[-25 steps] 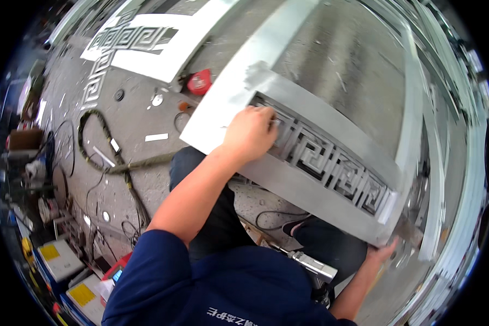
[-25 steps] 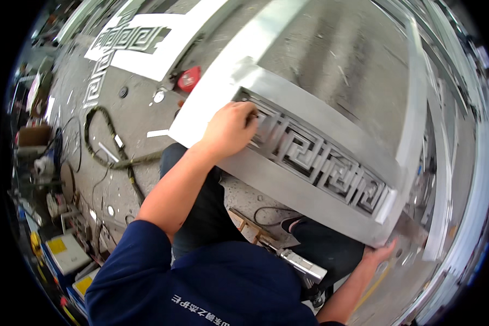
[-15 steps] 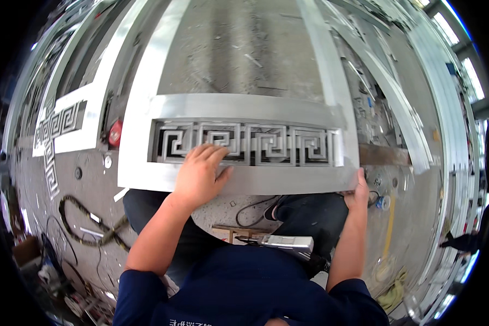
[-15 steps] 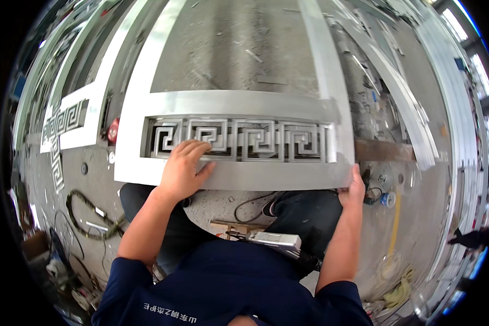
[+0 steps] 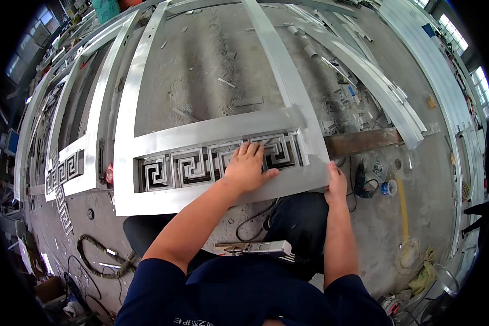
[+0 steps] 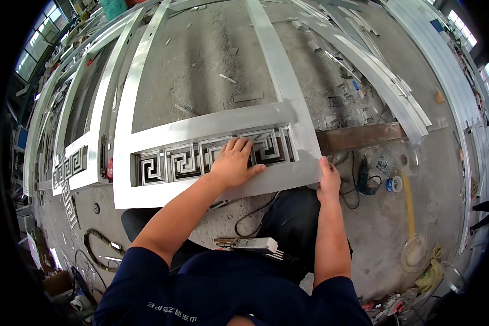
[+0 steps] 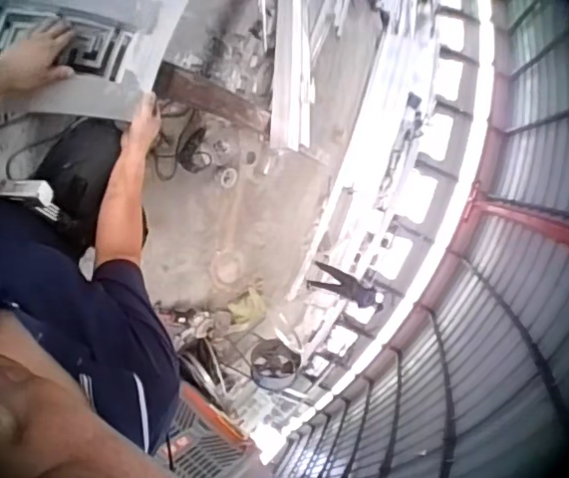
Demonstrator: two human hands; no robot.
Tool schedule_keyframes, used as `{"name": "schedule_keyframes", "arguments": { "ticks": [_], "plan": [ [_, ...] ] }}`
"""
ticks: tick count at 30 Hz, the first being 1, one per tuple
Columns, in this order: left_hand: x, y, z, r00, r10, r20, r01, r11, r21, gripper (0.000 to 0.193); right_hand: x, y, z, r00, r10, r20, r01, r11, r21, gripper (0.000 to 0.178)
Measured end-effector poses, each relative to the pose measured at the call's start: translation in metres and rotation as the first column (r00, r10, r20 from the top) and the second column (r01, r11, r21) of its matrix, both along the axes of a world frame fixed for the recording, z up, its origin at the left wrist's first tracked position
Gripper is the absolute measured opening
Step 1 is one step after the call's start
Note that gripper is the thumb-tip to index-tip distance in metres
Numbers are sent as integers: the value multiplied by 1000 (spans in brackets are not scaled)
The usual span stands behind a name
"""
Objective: The person welds decorative Greek key metal inserts into rectangular metal frames using a handheld welding tool. They position the inserts, weld them in place, and then flip the frames to weld the opposite side.
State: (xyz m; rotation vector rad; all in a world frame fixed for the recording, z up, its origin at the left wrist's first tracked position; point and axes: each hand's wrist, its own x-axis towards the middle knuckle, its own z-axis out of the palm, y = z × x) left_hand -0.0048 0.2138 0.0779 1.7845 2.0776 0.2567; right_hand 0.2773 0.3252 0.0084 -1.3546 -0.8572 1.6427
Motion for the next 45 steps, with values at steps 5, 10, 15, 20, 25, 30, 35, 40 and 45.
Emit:
{"name": "schedule_keyframes", "arguments": {
  "ticks": [5,10,15,20,25,30,35,40,45],
  "plan": [
    [12,20,5,993,86,-83,-94,992,-86,87,1,4,-11,1000,-6,8,5,998,57,46],
    [15,38,11,981,-2,-193,-22,993,-118,63,1,4,-15,1000,-11,6,10,995,96,41],
    [13,46,-1,961,-96,-260,66,990,-121,47,-2,3,-14,1000,9,-20,-7,995,103,37],
    [14,48,-15,984,-82,-156,71,995,-75,47,-1,3,-15,1000,0,-12,2,993,117,36],
    [10,49,-14,983,-106,-149,98,993,-63,50,0,4,-15,1000,-7,-4,8,993,118,36],
    [5,41,-7,990,-71,-126,68,997,-27,41,-2,5,-19,1000,5,5,-6,994,113,38],
    [-4,12,-8,995,25,-99,-3,976,216,38,13,11,-37,999,34,20,-35,995,94,44],
    [-10,-38,-8,962,235,-138,-174,920,351,60,6,8,-23,1000,11,-2,-11,997,77,43],
    [-23,-73,-7,947,290,-136,-262,945,195,77,9,10,-20,998,19,-65,-14,997,70,40]
  ]
}}
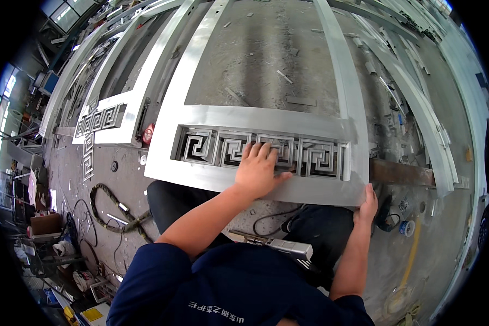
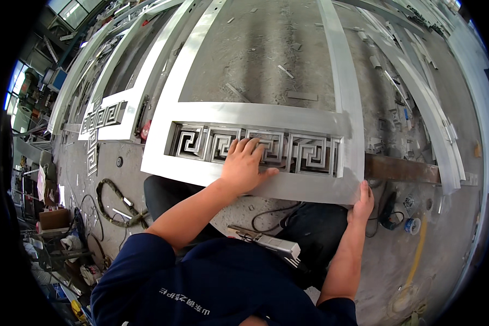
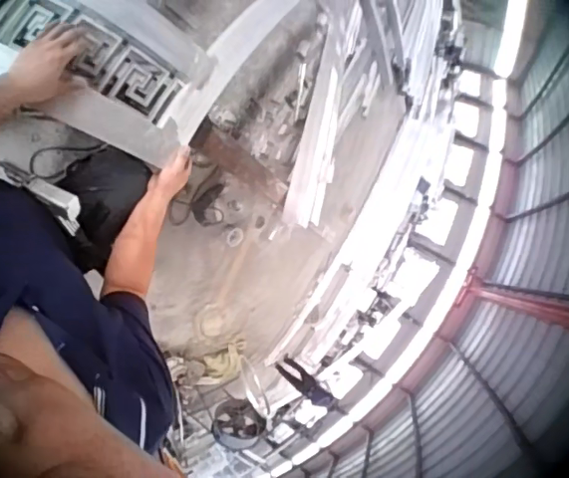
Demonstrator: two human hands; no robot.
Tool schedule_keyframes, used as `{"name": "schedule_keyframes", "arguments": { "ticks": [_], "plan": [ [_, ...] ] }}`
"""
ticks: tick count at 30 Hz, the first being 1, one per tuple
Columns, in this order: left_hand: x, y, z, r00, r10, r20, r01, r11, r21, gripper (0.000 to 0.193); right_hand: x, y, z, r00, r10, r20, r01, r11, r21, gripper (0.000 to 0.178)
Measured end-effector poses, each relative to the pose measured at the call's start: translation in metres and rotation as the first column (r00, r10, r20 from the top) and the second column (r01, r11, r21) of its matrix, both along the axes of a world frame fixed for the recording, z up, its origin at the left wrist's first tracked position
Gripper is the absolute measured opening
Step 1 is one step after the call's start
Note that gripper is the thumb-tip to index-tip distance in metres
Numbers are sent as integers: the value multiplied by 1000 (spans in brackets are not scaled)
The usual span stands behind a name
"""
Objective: The person welds decorative Greek key metal inserts into rectangular metal frames using a handheld welding tool. They position the inserts, weld them in place, and then flip the frames to weld the opposite side.
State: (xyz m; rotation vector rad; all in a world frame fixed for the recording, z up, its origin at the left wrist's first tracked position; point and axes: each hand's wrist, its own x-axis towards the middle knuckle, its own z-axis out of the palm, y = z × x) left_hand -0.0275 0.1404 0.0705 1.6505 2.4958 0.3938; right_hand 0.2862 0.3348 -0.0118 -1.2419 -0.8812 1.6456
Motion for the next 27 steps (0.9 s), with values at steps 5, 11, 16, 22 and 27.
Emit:
{"name": "schedule_keyframes", "arguments": {
  "ticks": [5,11,16,22,27],
  "plan": [
    [-6,-9,2,997,-79,24,81,991,-103,77,3,4,-5,999,13,34,-13,1000,-13,46],
    [-9,-3,3,993,-101,67,110,983,-150,78,0,4,-8,1000,4,12,-4,1000,10,41],
    [-5,-4,7,995,-96,3,95,979,-183,79,-6,-34,35,799,-277,534,-53,852,521,28],
    [-5,-9,-4,984,-177,10,178,980,-88,77,34,-161,96,622,438,649,-638,764,95,23],
    [-8,-9,-5,980,-191,51,193,981,-39,72,32,-196,101,-50,697,715,-962,160,-223,62]
  ]
}}
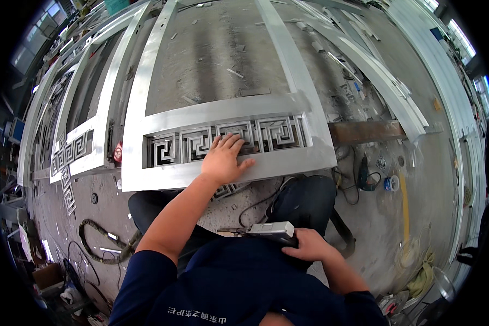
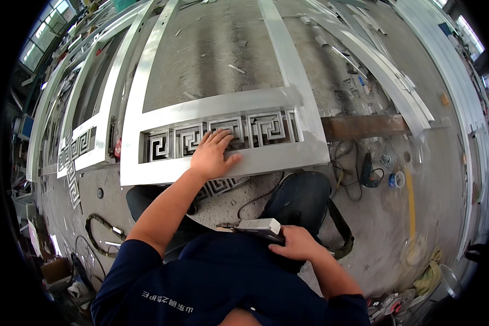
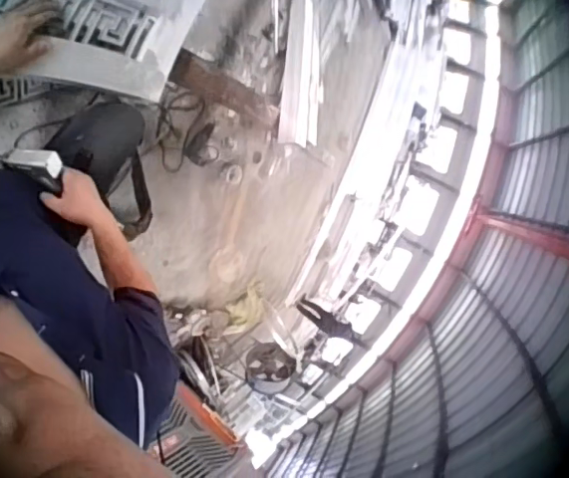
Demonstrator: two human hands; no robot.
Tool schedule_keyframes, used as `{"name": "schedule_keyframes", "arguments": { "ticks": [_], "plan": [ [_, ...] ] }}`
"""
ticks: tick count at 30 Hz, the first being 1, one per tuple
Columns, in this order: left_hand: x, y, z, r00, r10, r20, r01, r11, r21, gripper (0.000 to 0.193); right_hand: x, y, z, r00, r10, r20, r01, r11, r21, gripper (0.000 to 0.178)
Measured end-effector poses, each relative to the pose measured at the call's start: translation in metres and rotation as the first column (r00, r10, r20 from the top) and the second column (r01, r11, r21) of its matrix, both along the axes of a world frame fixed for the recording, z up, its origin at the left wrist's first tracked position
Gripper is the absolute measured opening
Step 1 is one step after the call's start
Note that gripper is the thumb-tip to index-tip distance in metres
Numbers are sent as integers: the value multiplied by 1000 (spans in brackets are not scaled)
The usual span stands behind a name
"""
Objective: The person welds decorative Greek key metal inserts into rectangular metal frames using a handheld welding tool. They position the inserts, weld them in place, and then flip the frames to weld the opposite side.
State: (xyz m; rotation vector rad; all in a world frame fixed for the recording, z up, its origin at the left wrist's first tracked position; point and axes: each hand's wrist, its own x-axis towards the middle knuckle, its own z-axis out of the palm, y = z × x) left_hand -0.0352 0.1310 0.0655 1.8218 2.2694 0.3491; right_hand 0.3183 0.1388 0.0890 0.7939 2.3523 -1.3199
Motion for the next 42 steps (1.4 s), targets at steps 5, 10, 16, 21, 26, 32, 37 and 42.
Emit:
{"name": "schedule_keyframes", "arguments": {
  "ticks": [5,10,16,21,26,32,37,42],
  "plan": [
    [-6,-2,-5,997,19,73,-27,993,114,68,-21,21,-2,984,141,113,-95,937,-335,73],
    [4,1,-3,999,-50,7,49,996,69,71,18,28,6,989,-142,-37,86,764,-639,47],
    [50,32,7,991,-121,48,126,987,-104,84,84,67,82,751,-565,-343,380,794,-475,40],
    [85,72,10,993,-109,51,117,976,-185,96,85,120,155,684,-618,-388,697,711,95,30],
    [92,83,18,995,-84,60,97,962,-256,96,25,163,199,889,-146,-433,402,702,588,23],
    [89,81,26,995,-63,82,84,958,-274,96,-44,206,182,955,221,-196,-39,753,657,22],
    [90,84,18,994,-87,65,101,965,-242,95,-68,220,133,957,287,-52,-175,706,686,28],
    [91,83,12,993,-71,99,89,977,-196,94,-83,228,105,949,315,27,-243,671,701,33]
  ]
}}
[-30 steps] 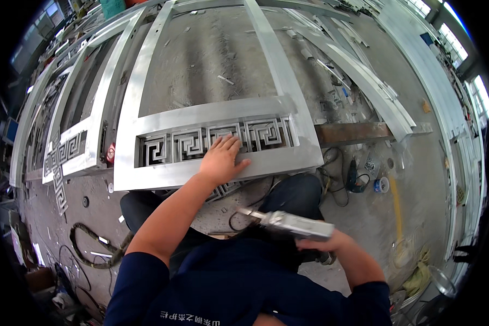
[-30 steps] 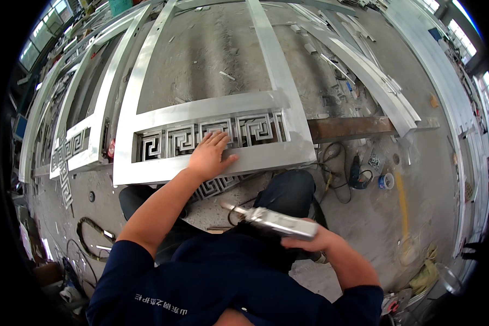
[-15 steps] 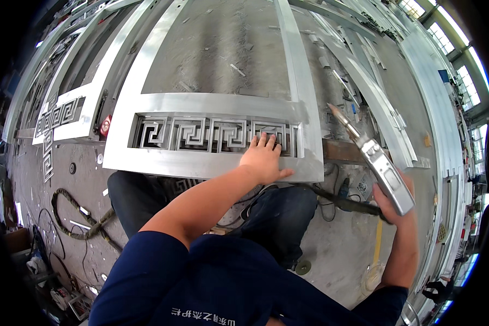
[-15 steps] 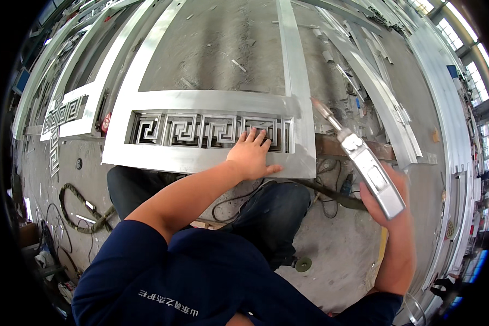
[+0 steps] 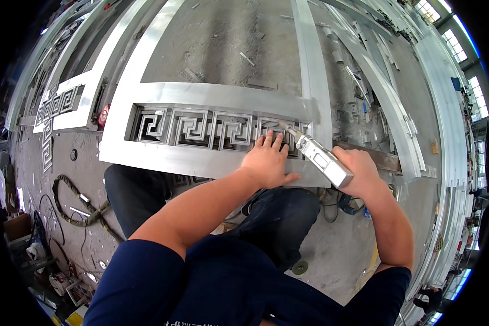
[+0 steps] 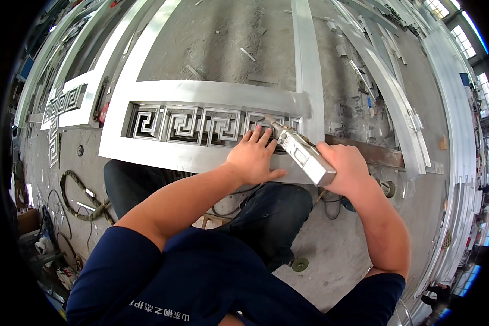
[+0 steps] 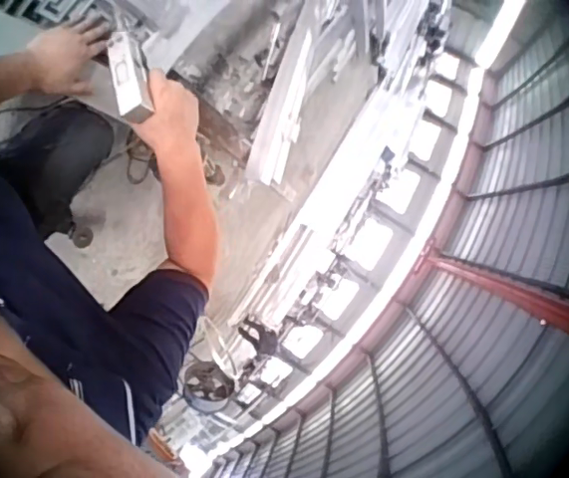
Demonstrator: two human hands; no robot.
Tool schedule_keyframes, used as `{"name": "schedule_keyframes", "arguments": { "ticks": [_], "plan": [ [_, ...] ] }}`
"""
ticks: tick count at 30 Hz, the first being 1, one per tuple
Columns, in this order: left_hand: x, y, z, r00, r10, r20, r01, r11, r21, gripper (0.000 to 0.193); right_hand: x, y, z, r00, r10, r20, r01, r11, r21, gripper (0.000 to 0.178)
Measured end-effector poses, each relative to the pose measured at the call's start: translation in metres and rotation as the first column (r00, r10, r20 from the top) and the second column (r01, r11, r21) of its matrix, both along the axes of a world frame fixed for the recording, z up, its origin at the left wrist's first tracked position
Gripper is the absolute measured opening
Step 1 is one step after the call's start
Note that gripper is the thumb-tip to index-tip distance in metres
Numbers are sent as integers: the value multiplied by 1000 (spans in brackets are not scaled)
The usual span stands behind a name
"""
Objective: The person welds decorative Greek key metal inserts into rectangular metal frames using a handheld welding tool. They position the inserts, weld them in place, and then flip the frames to weld the opposite side.
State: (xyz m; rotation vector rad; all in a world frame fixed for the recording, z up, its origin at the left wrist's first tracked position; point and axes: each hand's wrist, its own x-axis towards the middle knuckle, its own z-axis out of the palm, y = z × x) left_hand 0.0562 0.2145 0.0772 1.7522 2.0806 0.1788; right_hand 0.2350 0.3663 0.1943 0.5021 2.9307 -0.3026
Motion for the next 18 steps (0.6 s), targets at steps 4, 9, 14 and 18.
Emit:
{"name": "schedule_keyframes", "arguments": {
  "ticks": [4,9,14,18],
  "plan": [
    [0,1,4,1000,-13,-9,12,1000,-27,95,-9,1,-11,999,20,45,-21,1000,19,34],
    [1,-1,-2,1000,14,1,-14,999,35,95,-17,3,-16,998,-5,57,3,999,32,32],
    [1,0,1,1000,6,-7,-6,1000,18,94,-21,6,-18,998,-41,47,41,999,8,30],
    [1,-1,-2,1000,12,-6,-11,999,43,92,-23,5,-15,997,-52,55,52,999,9,29]
  ]
}}
